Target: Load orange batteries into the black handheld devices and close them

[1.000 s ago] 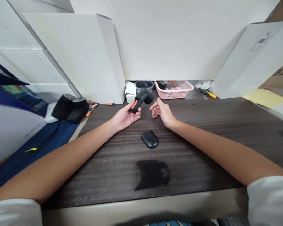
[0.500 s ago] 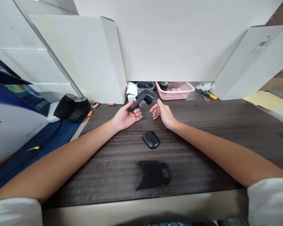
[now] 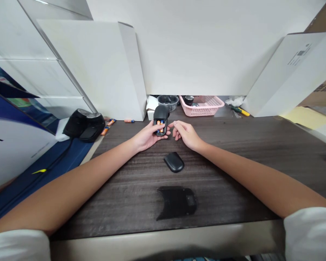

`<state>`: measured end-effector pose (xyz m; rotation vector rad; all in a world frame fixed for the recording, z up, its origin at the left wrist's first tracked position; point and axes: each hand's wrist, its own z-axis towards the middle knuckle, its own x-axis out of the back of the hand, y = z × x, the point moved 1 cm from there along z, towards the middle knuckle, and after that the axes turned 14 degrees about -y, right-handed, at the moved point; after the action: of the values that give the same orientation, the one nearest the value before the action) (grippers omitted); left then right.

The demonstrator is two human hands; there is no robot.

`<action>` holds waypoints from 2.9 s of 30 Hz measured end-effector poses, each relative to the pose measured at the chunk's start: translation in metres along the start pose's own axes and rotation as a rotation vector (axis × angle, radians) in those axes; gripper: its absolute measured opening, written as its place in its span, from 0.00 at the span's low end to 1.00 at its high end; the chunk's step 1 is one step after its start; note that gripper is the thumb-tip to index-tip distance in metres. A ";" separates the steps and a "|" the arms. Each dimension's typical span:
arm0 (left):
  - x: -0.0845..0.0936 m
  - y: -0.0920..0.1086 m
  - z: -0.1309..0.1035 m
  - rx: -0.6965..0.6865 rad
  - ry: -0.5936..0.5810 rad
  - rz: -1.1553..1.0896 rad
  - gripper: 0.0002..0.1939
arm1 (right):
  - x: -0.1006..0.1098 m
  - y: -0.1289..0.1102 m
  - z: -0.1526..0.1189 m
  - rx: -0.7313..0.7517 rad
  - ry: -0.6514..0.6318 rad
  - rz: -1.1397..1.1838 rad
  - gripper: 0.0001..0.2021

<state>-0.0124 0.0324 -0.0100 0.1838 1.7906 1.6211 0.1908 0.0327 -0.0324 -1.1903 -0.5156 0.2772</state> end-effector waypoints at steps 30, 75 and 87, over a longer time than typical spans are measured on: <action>-0.011 -0.013 -0.001 -0.001 -0.078 0.412 0.18 | 0.000 -0.012 -0.009 0.277 0.340 -0.658 0.26; 0.007 -0.002 0.000 -0.156 0.370 0.439 0.12 | -0.015 -0.027 -0.019 0.219 -0.451 -0.841 0.28; 0.008 -0.006 0.000 -0.163 0.286 0.451 0.14 | -0.014 -0.019 -0.016 0.304 -0.378 -0.798 0.33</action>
<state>-0.0166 0.0355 -0.0185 0.3107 1.9103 2.1966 0.1863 0.0060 -0.0221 -0.5650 -1.1858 -0.1135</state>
